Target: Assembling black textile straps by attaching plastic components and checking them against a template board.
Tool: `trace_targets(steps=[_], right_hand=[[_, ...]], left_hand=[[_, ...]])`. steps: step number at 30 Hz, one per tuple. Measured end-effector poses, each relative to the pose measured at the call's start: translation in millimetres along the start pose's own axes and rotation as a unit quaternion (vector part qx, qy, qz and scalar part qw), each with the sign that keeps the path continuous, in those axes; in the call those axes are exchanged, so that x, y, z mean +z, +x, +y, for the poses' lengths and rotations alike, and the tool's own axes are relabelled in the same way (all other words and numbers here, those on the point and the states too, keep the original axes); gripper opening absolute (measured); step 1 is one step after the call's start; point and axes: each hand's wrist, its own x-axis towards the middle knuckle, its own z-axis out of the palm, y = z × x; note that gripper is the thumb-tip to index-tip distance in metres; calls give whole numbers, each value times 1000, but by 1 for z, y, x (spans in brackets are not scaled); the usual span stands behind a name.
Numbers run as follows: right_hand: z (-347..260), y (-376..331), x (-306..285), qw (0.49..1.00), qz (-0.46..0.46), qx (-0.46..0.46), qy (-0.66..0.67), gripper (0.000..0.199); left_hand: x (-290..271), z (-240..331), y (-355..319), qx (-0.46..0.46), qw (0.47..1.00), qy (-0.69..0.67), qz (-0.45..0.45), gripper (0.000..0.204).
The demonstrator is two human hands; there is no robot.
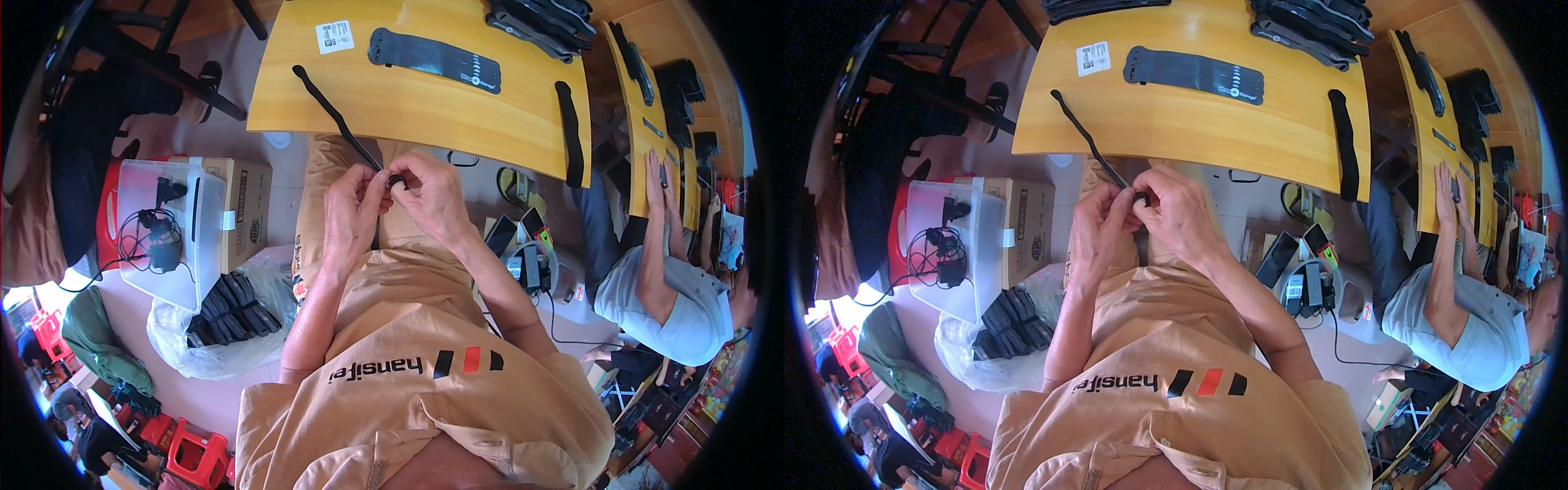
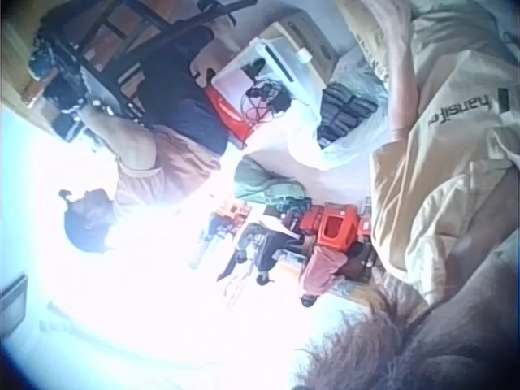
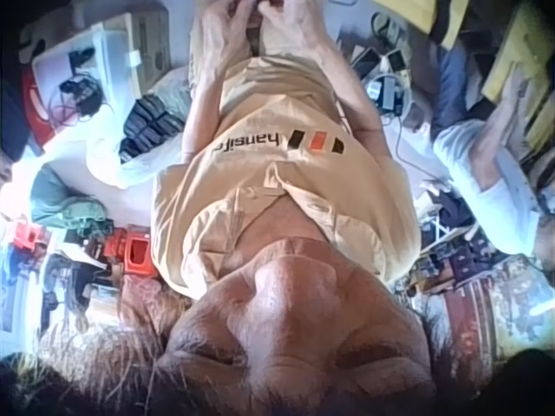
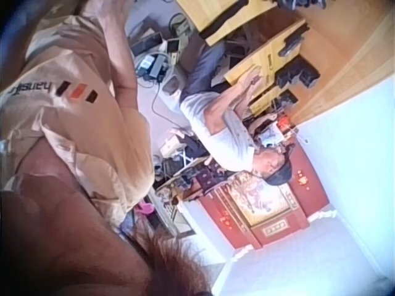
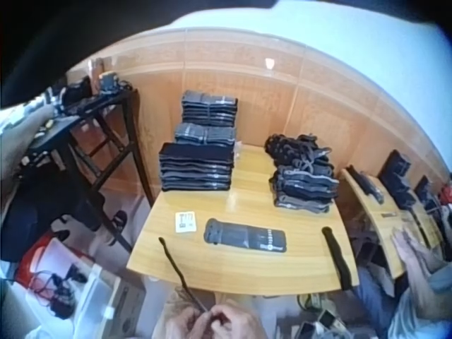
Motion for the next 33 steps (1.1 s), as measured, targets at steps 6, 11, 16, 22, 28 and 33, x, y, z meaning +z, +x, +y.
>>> trace_targets(steps=[6,11,16,22,28,33], right_hand=[[2,1,5,998,31,-22,52,14],[0,0,3,999,10,-46,3,19],[-1,-1,4,995,15,-93,-40,21],[-2,-2,5,993,21,-109,-50,22],[-7,-3,5,990,24,-124,-66,25],[-11,-5,7,984,27,-148,-97,29]], left_hand=[[0,-9,2,29,999,-44,-10,18],[-7,-9,4,9,995,-87,-46,16],[-10,-5,3,-12,992,-114,-51,12],[-10,-3,3,-16,994,-103,-43,11],[-9,-2,2,-12,993,-114,-36,10],[-5,-1,1,-13,997,-78,-6,10]])
